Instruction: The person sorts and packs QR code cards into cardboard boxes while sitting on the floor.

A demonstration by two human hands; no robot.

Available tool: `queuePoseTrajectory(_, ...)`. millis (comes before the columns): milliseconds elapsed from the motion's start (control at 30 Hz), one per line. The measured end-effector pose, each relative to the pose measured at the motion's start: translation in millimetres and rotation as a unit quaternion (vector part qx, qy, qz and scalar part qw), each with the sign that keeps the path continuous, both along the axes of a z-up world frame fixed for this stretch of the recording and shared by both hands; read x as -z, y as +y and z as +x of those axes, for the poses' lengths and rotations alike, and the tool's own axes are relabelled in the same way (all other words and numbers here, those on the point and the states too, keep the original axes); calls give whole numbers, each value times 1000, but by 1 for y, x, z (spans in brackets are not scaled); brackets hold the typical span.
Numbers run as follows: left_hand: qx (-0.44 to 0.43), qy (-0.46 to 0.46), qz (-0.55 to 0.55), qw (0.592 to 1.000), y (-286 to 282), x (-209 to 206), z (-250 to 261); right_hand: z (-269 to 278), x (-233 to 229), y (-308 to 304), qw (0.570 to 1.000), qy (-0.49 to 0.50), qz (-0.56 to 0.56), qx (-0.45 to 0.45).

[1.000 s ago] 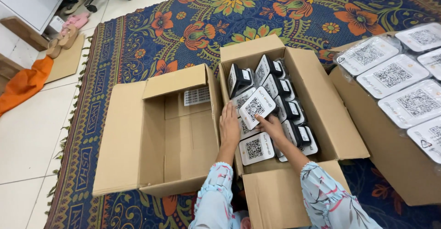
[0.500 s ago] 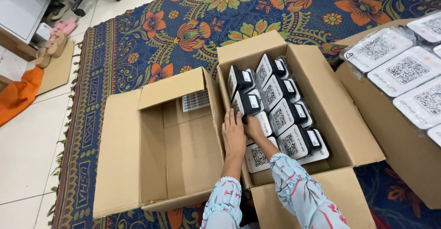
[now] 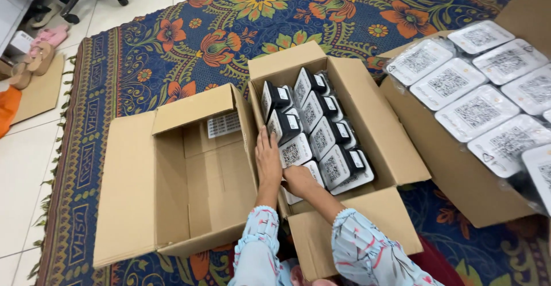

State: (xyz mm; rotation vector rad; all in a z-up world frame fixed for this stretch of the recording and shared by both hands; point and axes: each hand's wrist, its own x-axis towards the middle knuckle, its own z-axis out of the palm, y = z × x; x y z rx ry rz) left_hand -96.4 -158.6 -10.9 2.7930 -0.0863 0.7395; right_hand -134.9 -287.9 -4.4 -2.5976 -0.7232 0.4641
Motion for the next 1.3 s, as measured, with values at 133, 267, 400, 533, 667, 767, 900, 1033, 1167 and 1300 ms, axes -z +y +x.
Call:
queuePoseTrajectory(133,60,65,-12,996,-9,-21,-19,-36,-47,-62,989,-113,75,53)
queuePoseTrajectory(267,110,25,8,994,-60,-36,-39,-51,-68,-141,869,-293,255,308)
queuePoseTrajectory(400,174,43,-135,974,-163,-35,-43,-58,-44,-202,703,-285,242,605)
queuePoseTrajectory(533,195,83,-105,972,-255,-51,-64,-33,69,-242,591,-227,327,701)
queuePoseTrajectory(667,200,136,-176,954,-285,-41,-73,-34,57,-246,467,22,664,584)
queuePoseTrajectory(767,197,150,-237,940,-263,-39,-69,-49,5,-226,561,-129,587,570)
queuePoseTrajectory(900,193,2,-255,948,-200,-11,-53,-86,-62,-173,769,-172,397,471)
queuePoseTrajectory(1033,44,-38,-223,973,-124,-38,-56,-92,-82,-135,926,-251,120,255)
queuePoseTrajectory(1167,-76,-28,-218,973,-32,15,-47,-89,-77,-106,965,-199,-15,172)
queuePoseTrajectory(1300,-161,300,-353,871,30,80,-45,-79,-72,-78,954,-170,-181,167)
